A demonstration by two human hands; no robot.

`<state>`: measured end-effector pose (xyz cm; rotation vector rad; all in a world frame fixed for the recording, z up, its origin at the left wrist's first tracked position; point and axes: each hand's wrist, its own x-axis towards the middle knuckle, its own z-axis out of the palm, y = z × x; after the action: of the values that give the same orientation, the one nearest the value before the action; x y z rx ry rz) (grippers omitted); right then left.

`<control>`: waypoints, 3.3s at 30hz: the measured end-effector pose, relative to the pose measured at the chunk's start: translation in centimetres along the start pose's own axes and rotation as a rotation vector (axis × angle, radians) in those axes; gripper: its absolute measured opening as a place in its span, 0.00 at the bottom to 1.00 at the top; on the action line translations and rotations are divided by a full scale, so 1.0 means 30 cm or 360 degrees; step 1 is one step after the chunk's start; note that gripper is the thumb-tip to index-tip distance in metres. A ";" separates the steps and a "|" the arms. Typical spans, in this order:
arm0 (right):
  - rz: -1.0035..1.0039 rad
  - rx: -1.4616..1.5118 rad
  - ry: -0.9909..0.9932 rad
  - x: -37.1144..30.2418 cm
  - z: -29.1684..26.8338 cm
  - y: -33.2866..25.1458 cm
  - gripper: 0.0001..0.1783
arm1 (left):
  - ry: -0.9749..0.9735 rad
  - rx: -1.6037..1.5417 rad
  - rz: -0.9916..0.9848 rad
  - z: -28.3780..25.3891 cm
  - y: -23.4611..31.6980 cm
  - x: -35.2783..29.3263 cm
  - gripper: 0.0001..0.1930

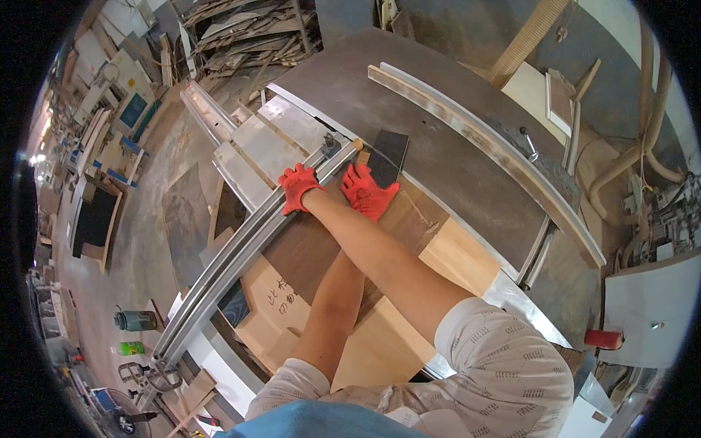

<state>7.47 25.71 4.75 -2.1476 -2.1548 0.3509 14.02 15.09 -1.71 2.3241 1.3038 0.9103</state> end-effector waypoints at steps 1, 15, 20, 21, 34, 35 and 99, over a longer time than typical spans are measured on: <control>0.0002 0.0004 0.0003 0.005 -0.007 0.000 0.51 | -0.0012 0.0001 -0.0004 0.002 -0.003 0.009 0.50; -0.0667 0.0127 0.1030 -0.074 -0.406 0.599 0.22 | -0.0176 -0.0115 -0.0101 0.023 -0.024 0.003 0.53; -0.0383 -0.1062 -0.0040 -0.123 -0.372 1.066 0.42 | -0.0193 -0.0197 -0.0098 -0.001 0.020 0.020 0.51; -0.0458 -0.1179 -0.0233 -0.130 -0.334 1.108 0.48 | -0.0217 -0.0176 -0.0098 -0.006 0.024 0.015 0.50; -0.0238 -0.0775 -0.0357 -0.255 -0.205 1.101 0.61 | -0.0101 -0.0128 -0.0059 0.004 -0.030 0.015 0.47; -0.0152 -0.0753 -0.0225 -0.319 -0.206 1.126 0.61 | -0.0065 -0.0117 -0.0042 0.005 -0.025 0.016 0.47; 0.0649 0.0048 0.0238 -0.643 0.197 0.250 0.54 | 0.0012 0.0734 -0.0384 -0.709 -0.836 -0.058 0.31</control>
<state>13.81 5.85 -0.58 -2.4980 -1.6167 0.2345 -16.90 26.33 -0.47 2.4023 1.9141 0.5870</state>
